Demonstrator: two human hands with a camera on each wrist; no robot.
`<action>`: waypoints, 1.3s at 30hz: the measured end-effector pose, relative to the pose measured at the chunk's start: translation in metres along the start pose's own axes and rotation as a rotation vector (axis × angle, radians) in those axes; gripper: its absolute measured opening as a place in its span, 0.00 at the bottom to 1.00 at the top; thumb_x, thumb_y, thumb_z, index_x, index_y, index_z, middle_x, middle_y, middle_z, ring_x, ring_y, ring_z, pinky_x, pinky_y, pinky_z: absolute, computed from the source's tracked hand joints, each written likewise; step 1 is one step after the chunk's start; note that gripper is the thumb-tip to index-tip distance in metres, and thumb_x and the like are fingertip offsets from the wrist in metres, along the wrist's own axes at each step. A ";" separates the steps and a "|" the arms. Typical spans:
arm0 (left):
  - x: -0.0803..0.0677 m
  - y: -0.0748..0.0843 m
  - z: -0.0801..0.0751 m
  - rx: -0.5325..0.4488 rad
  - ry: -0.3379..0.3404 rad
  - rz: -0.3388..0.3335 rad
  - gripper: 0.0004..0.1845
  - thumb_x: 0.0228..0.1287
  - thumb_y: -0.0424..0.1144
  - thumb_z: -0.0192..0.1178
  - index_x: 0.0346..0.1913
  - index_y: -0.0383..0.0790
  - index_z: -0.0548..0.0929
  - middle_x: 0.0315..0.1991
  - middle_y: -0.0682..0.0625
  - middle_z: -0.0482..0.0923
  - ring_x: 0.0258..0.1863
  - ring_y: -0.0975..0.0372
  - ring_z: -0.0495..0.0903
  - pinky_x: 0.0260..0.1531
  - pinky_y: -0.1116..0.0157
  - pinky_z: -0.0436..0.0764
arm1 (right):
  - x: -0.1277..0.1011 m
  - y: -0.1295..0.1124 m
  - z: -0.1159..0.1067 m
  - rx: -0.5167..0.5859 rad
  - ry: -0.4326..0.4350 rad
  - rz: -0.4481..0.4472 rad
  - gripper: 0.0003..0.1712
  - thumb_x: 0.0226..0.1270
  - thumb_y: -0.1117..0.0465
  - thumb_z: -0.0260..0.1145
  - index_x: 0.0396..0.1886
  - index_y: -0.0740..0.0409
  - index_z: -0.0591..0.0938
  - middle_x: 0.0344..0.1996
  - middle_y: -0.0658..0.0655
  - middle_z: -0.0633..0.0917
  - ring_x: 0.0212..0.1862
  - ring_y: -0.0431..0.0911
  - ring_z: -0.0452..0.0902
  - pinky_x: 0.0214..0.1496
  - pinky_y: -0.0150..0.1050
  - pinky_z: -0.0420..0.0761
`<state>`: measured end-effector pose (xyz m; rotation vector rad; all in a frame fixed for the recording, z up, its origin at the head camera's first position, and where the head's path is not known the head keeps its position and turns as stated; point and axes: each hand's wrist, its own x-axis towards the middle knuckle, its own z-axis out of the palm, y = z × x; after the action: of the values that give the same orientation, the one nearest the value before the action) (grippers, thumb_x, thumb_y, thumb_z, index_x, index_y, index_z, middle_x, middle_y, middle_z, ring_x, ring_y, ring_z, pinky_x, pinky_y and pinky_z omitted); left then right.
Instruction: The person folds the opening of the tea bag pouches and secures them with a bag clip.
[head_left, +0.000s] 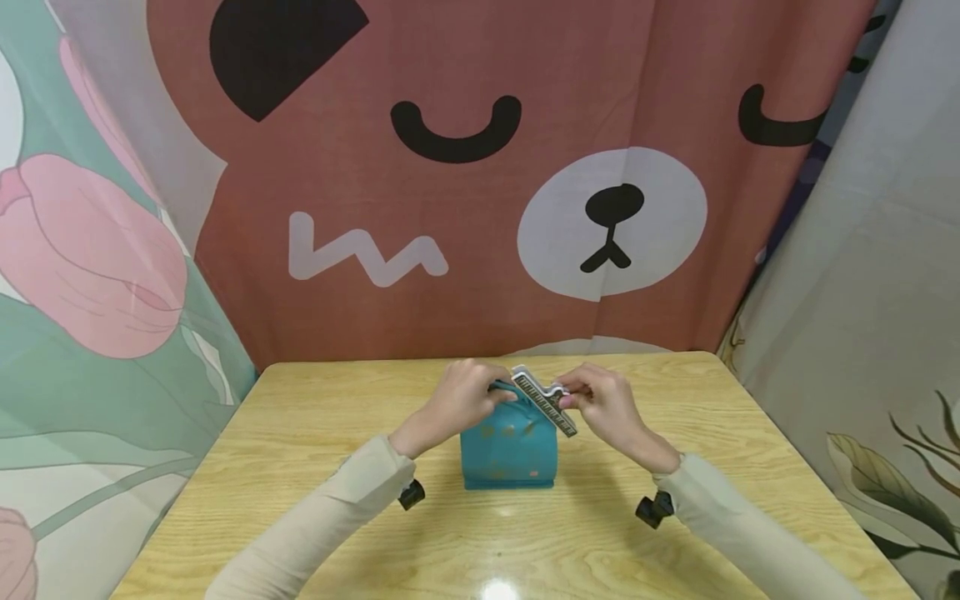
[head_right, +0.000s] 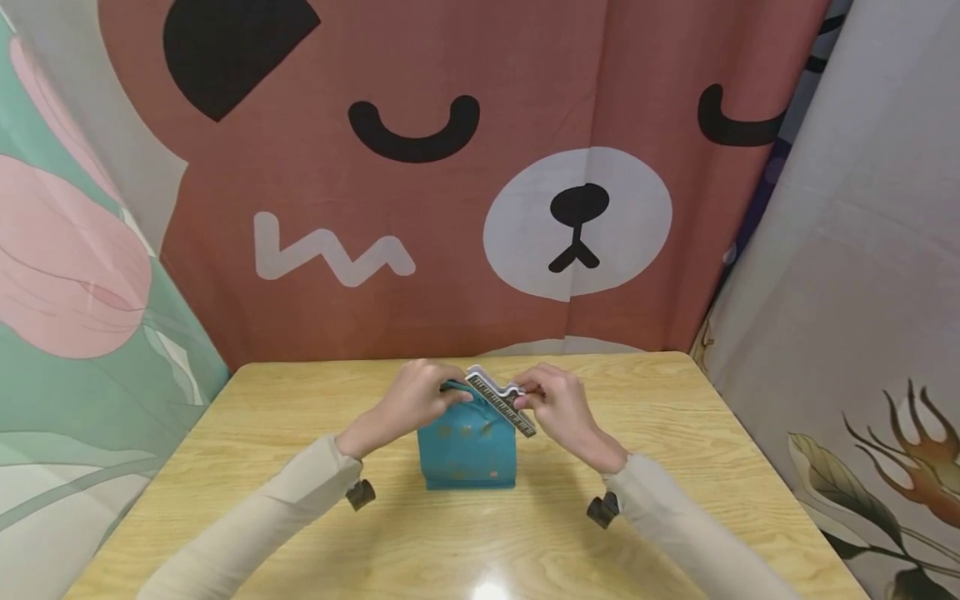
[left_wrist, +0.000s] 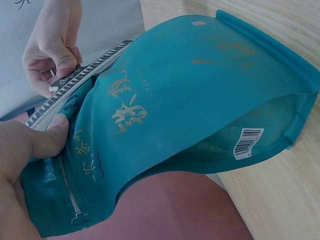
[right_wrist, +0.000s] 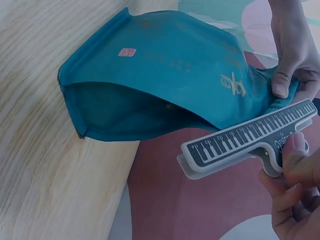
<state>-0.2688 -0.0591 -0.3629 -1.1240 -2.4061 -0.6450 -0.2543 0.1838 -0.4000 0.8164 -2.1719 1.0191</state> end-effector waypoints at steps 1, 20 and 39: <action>0.000 0.000 0.000 0.001 -0.001 -0.001 0.04 0.59 0.39 0.72 0.35 0.42 0.90 0.28 0.55 0.86 0.18 0.72 0.75 0.21 0.71 0.72 | 0.000 0.000 0.000 0.000 0.000 -0.003 0.14 0.46 0.77 0.77 0.34 0.64 0.88 0.28 0.53 0.85 0.26 0.41 0.82 0.26 0.31 0.81; -0.002 -0.006 -0.011 -0.017 -0.026 0.045 0.08 0.60 0.45 0.72 0.38 0.44 0.90 0.30 0.57 0.86 0.20 0.74 0.76 0.21 0.73 0.72 | -0.001 0.004 -0.008 0.038 -0.164 0.048 0.17 0.61 0.69 0.72 0.51 0.65 0.84 0.40 0.56 0.86 0.33 0.44 0.84 0.33 0.36 0.83; -0.008 -0.013 -0.008 -0.090 0.004 -0.022 0.08 0.61 0.45 0.71 0.39 0.45 0.89 0.31 0.57 0.85 0.21 0.74 0.74 0.21 0.71 0.73 | -0.003 0.010 -0.008 0.380 -0.196 0.324 0.12 0.68 0.68 0.67 0.48 0.68 0.84 0.39 0.62 0.86 0.36 0.44 0.84 0.40 0.38 0.83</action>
<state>-0.2728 -0.0756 -0.3640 -1.1319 -2.4105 -0.7691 -0.2577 0.1959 -0.4022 0.7702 -2.3628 1.6103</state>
